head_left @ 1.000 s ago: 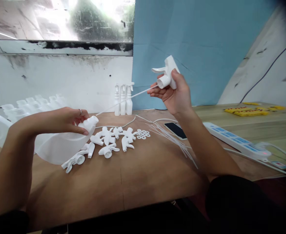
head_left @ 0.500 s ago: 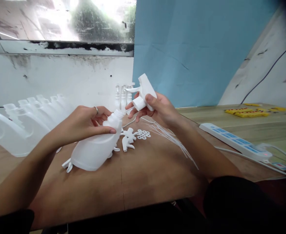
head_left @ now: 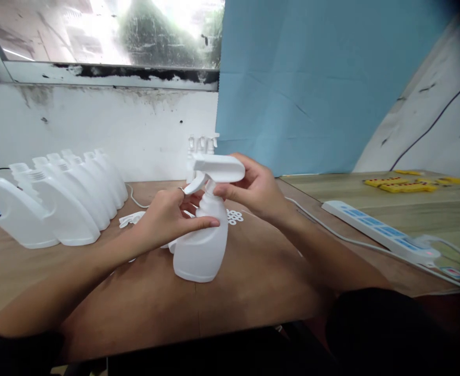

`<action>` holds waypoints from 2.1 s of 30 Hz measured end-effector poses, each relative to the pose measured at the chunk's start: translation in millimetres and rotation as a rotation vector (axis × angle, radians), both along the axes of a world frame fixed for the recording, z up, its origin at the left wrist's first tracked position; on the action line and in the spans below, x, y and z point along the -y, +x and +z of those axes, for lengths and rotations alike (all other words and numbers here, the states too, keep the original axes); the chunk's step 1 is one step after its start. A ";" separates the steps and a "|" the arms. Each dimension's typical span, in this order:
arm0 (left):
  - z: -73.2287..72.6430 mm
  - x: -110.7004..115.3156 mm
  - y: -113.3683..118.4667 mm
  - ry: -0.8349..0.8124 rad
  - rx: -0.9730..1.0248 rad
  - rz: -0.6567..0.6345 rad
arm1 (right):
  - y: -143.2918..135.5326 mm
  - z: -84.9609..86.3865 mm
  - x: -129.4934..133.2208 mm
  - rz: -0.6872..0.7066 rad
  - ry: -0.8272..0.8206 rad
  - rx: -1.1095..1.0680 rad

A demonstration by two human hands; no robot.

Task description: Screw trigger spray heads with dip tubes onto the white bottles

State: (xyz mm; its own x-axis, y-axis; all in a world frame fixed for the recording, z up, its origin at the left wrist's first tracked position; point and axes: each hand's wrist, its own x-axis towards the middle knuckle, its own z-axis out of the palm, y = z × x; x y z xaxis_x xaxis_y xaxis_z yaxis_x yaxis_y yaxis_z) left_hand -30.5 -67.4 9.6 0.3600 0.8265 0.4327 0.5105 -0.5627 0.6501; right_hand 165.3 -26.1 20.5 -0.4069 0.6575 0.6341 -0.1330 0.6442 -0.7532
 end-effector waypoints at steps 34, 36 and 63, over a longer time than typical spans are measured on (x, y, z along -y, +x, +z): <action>61.8 6.4 -34.7 0.179 0.088 -0.050 | -41.6 -45.0 3.5 0.449 -0.445 -0.200; 61.9 7.9 -32.5 0.174 0.094 -0.056 | -40.7 -43.1 2.9 0.409 -0.433 -0.190; 57.1 -2.2 -29.5 0.117 0.089 -0.172 | -38.4 -43.7 -4.0 0.582 -0.334 -0.210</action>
